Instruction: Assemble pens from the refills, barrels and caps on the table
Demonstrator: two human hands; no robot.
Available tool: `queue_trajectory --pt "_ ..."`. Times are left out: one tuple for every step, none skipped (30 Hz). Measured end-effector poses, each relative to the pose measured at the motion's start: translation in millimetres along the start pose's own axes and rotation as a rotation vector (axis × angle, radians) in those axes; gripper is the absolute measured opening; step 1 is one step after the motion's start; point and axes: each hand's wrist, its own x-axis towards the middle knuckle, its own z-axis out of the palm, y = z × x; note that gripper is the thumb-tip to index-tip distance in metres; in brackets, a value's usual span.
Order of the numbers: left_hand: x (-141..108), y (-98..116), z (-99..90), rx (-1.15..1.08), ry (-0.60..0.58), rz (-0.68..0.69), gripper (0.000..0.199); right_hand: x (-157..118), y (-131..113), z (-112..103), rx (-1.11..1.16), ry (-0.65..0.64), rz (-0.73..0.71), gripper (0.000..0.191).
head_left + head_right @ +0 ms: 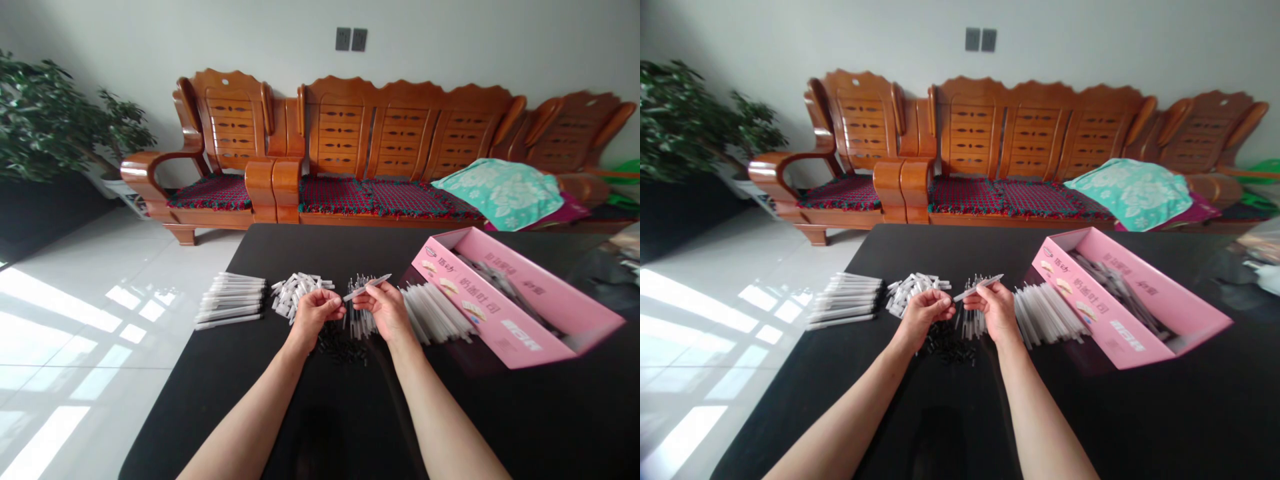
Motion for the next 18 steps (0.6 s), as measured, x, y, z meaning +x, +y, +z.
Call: queue_trajectory --pt "0.1 -0.1 0.1 0.002 0.002 0.002 0.039 -0.1 0.0 0.2 -0.004 0.002 -0.002 0.022" --pt "0.2 -0.2 0.2 0.004 0.003 0.004 0.039 -0.3 0.0 0.4 -0.008 0.004 -0.003 0.022" --pt "0.2 -0.3 0.3 0.005 0.006 0.007 0.039 -0.4 0.0 0.7 -0.011 0.006 -0.005 0.022" --pt "0.1 -0.3 0.5 0.006 0.009 0.011 0.038 -0.6 0.1 0.9 -0.014 0.008 -0.006 0.023" --pt "0.0 -0.4 0.7 0.007 0.013 0.016 0.038 -0.8 0.2 1.2 -0.017 0.009 -0.006 0.023" --pt "-0.1 -0.4 1.0 0.008 0.016 0.02 0.038 -1.0 0.4 1.4 -0.018 0.01 -0.005 0.023" --pt "-0.3 -0.4 1.3 0.009 0.02 0.024 0.037 -1.1 0.6 1.7 -0.019 0.011 -0.004 0.023" --pt "-0.4 -0.4 1.6 0.009 0.024 0.028 0.037 -1.2 0.9 1.9 -0.021 0.012 -0.002 0.023" --pt "-0.6 -0.5 2.0 0.009 0.028 0.032 0.037 -1.3 1.3 2.0 -0.023 0.014 0.0 0.024" --pt "-0.7 -0.6 2.2 0.008 0.032 0.035 0.036 -1.3 1.7 2.0 -0.026 0.017 0.002 0.024" --pt "-0.7 -0.8 2.4 0.006 0.035 0.04 0.036 -1.3 2.2 2.0 -0.03 0.021 0.004 0.025" --pt "-0.5 -1.0 2.6 0.004 0.039 0.046 0.036 -1.3 2.6 1.9 -0.033 0.025 0.006 0.025" --pt "-0.2 -1.3 2.7 0.003 0.041 0.054 0.035 -1.2 3.1 1.8 -0.037 0.029 0.009 0.026" --pt "0.2 -1.7 2.8 0.005 0.046 0.065 0.035 -1.1 3.5 1.6 -0.039 0.034 0.012 0.026" --pt "0.7 -2.0 2.9 0.008 0.051 0.078 0.035 -1.0 3.9 1.4 -0.041 0.037 0.014 0.026" --pt "1.3 -2.2 3.1 0.015 0.057 0.096 0.034 -0.8 4.2 1.2 -0.043 0.039 0.017 0.026" --pt "1.7 -2.3 3.2 0.025 0.064 0.116 0.034 -0.6 4.4 1.0 -0.045 0.04 0.019 0.025" --pt "2.1 -2.3 3.4 0.035 0.071 0.139 0.034 -0.4 4.6 0.8 -0.046 0.039 0.019 0.025"
